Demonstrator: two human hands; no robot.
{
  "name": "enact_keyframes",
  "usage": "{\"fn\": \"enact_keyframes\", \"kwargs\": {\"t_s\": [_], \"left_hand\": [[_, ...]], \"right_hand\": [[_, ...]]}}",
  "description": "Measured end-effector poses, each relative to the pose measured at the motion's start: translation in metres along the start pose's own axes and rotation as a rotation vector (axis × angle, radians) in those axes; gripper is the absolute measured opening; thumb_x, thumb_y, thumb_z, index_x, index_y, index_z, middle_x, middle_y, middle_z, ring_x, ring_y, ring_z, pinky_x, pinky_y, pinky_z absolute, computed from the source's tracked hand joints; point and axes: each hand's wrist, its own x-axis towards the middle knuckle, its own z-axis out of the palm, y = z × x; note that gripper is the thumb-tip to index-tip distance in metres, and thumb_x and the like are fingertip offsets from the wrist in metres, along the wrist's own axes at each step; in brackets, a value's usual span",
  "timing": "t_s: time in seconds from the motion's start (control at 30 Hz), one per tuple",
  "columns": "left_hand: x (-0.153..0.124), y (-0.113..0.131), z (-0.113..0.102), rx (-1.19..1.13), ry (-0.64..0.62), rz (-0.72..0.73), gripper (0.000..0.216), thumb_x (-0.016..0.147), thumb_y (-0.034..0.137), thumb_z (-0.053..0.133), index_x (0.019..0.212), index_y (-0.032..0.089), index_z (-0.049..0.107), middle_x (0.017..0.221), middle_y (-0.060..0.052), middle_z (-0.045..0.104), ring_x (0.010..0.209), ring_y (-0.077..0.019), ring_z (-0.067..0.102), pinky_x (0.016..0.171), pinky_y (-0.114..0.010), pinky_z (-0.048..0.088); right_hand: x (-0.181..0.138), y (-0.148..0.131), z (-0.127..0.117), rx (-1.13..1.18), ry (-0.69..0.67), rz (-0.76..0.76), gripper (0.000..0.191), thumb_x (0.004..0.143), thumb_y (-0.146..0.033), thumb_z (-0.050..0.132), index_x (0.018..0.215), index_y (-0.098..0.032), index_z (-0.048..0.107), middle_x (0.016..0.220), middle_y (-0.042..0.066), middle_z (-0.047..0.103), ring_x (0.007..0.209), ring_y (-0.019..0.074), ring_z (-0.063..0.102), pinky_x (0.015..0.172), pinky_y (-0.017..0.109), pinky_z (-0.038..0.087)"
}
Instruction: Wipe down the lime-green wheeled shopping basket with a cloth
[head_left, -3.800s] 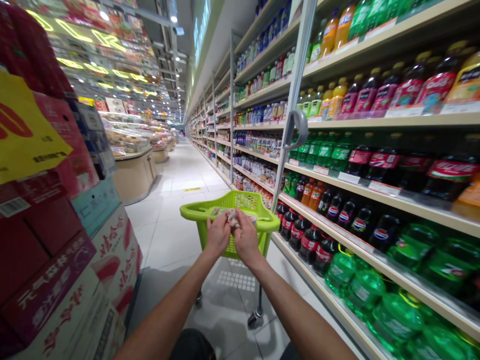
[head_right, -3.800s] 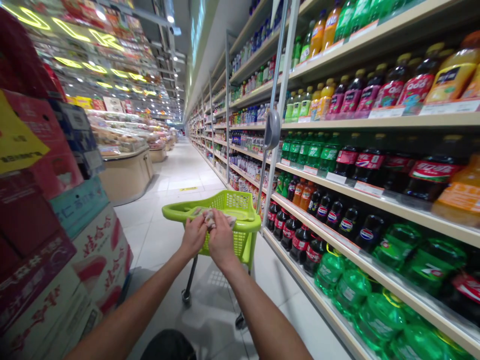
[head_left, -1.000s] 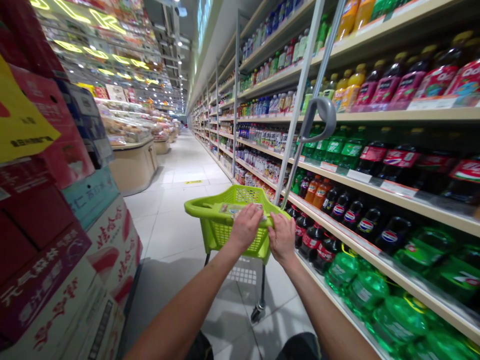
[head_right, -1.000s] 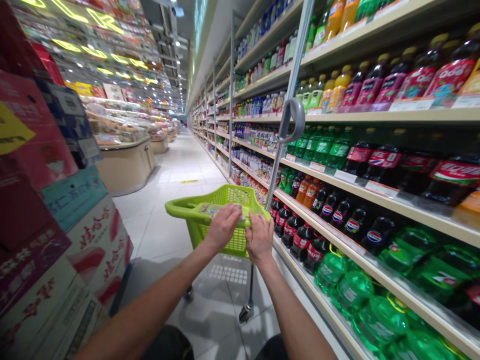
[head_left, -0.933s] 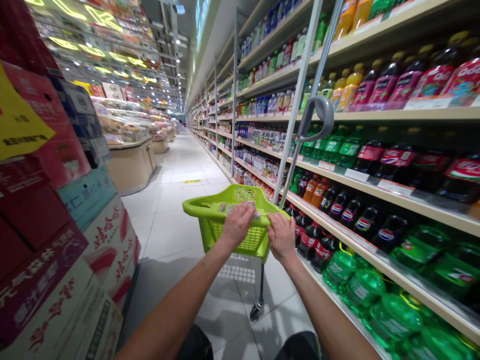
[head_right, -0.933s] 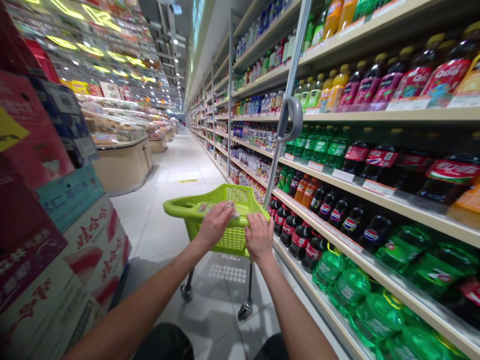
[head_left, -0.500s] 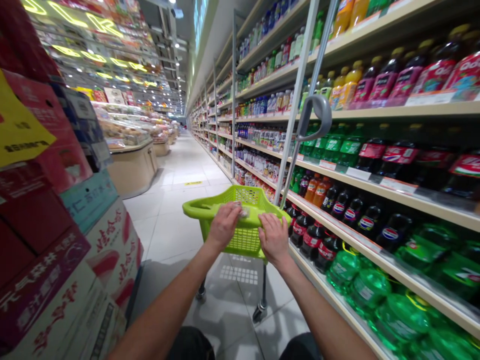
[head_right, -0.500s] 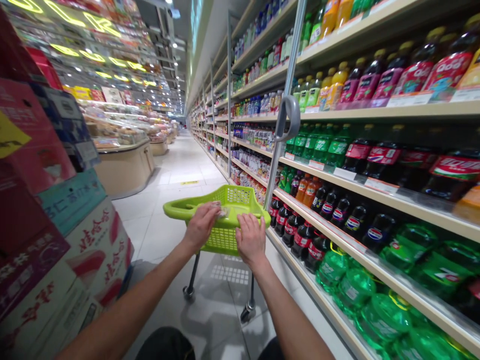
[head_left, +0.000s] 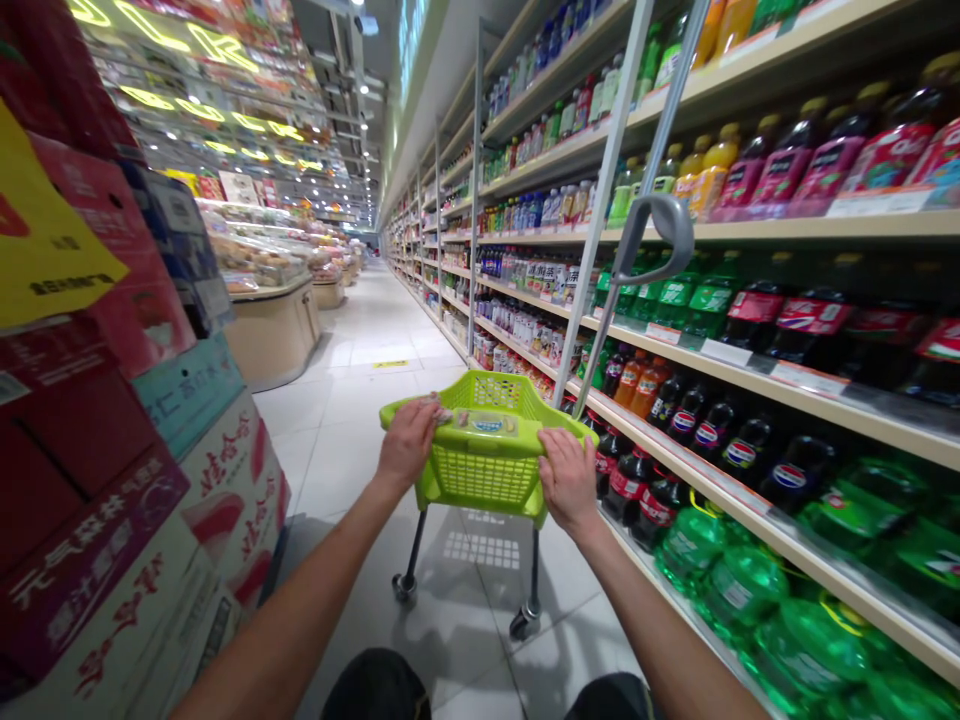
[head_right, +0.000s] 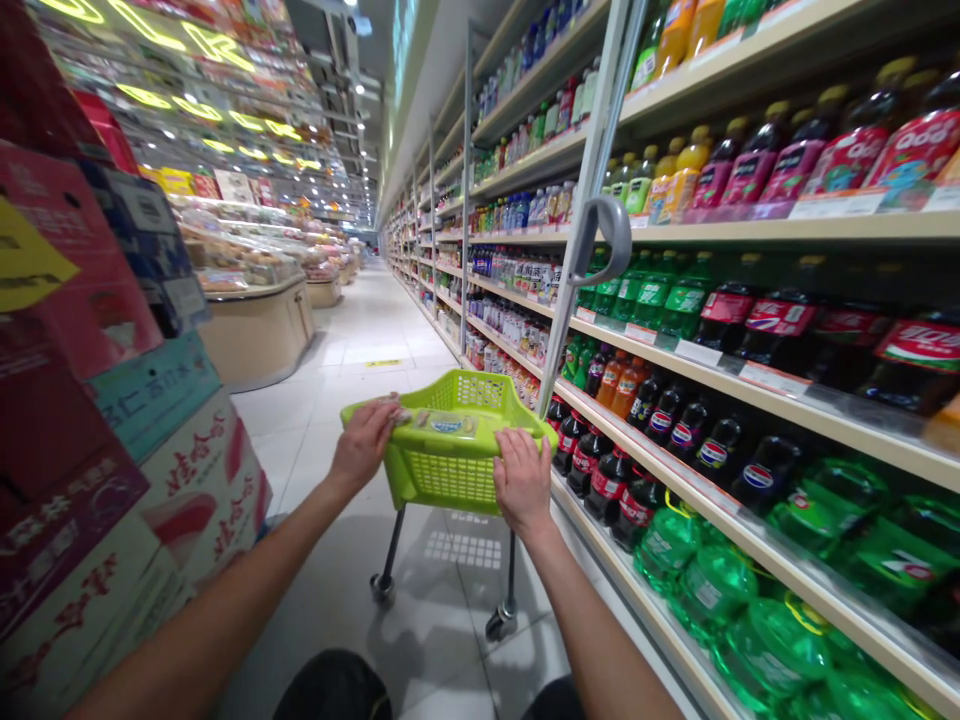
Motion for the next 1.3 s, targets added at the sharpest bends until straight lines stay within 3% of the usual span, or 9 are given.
{"fn": "enact_keyframes", "kwargs": {"t_s": [0.13,0.27,0.37,0.53,0.77,0.93,1.13,1.2,1.3], "left_hand": [[0.001,-0.004,-0.004,0.039,0.099,-0.142,0.024,0.085,0.025,0.038,0.097,0.019,0.058,0.097,-0.007,0.061,0.098,-0.0194,0.053,0.091,-0.039,0.043],[-0.007,0.045,0.007,-0.036,0.013,0.054,0.024,0.085,0.018,0.037,0.099,0.018,0.057,0.106,-0.008,0.059,0.106,-0.0179,0.05,0.092,-0.039,0.043],[-0.007,0.045,0.011,-0.03,-0.099,0.189,0.024,0.085,0.018,0.039,0.102,0.019,0.056,0.114,-0.007,0.056,0.112,-0.0169,0.047,0.096,-0.036,0.04],[-0.006,0.028,-0.006,0.094,-0.001,-0.164,0.026,0.087,0.021,0.035,0.102,0.011,0.054,0.101,-0.014,0.06,0.1,-0.0217,0.053,0.09,-0.041,0.044],[-0.002,0.075,0.02,-0.015,-0.156,0.251,0.025,0.086,0.026,0.038,0.098,0.016,0.058,0.105,-0.007,0.06,0.102,-0.0172,0.053,0.092,-0.031,0.043],[0.005,0.046,0.009,0.095,-0.07,-0.183,0.022,0.085,0.019,0.039,0.096,0.012,0.057,0.096,-0.01,0.061,0.093,-0.0181,0.055,0.086,-0.034,0.046],[0.001,0.074,0.021,-0.058,-0.157,0.199,0.024,0.087,0.024,0.037,0.1,0.017,0.056,0.108,-0.008,0.058,0.107,-0.0163,0.05,0.094,-0.033,0.042],[0.003,0.067,0.019,-0.081,-0.142,0.172,0.023,0.087,0.024,0.038,0.099,0.018,0.056,0.106,-0.007,0.06,0.105,-0.0161,0.051,0.093,-0.034,0.043],[0.009,0.051,0.021,-0.025,0.017,-0.126,0.023,0.087,0.02,0.036,0.097,0.017,0.056,0.096,-0.007,0.061,0.094,-0.0159,0.056,0.088,-0.035,0.046]], "right_hand": [[0.0,-0.001,-0.001,-0.024,0.015,0.003,0.035,0.086,-0.025,0.034,0.114,-0.017,0.052,0.113,0.008,0.059,0.11,0.0218,0.046,0.101,0.046,0.018],[-0.005,0.0,-0.004,-0.051,0.078,-0.049,0.038,0.086,-0.03,0.032,0.114,-0.014,0.052,0.107,0.012,0.061,0.104,0.0255,0.051,0.096,0.048,0.022],[-0.005,0.011,0.002,-0.045,0.101,-0.125,0.042,0.085,-0.034,0.03,0.116,-0.014,0.052,0.107,0.014,0.061,0.102,0.0281,0.052,0.094,0.049,0.024],[-0.003,0.013,0.009,-0.041,0.169,-0.158,0.043,0.084,-0.036,0.03,0.111,-0.013,0.055,0.098,0.016,0.065,0.096,0.0309,0.056,0.091,0.047,0.025],[0.0,0.004,0.009,-0.048,0.211,-0.204,0.047,0.084,-0.038,0.026,0.113,-0.014,0.054,0.096,0.015,0.065,0.092,0.0307,0.058,0.088,0.047,0.028],[-0.001,0.001,0.013,-0.008,0.171,-0.136,0.048,0.084,-0.04,0.024,0.11,-0.015,0.056,0.099,0.015,0.065,0.097,0.0292,0.056,0.092,0.048,0.026],[-0.001,-0.006,0.004,0.045,0.106,-0.058,0.043,0.085,-0.032,0.03,0.12,-0.013,0.047,0.108,0.013,0.06,0.105,0.0249,0.052,0.095,0.047,0.027],[-0.001,-0.004,0.001,0.077,0.085,-0.044,0.043,0.085,-0.029,0.033,0.125,-0.014,0.042,0.112,0.013,0.058,0.108,0.0237,0.05,0.096,0.045,0.028],[0.0,-0.003,0.0,0.142,0.1,0.018,0.047,0.085,-0.029,0.034,0.13,-0.016,0.034,0.116,0.013,0.056,0.109,0.0234,0.049,0.096,0.046,0.029]]}}
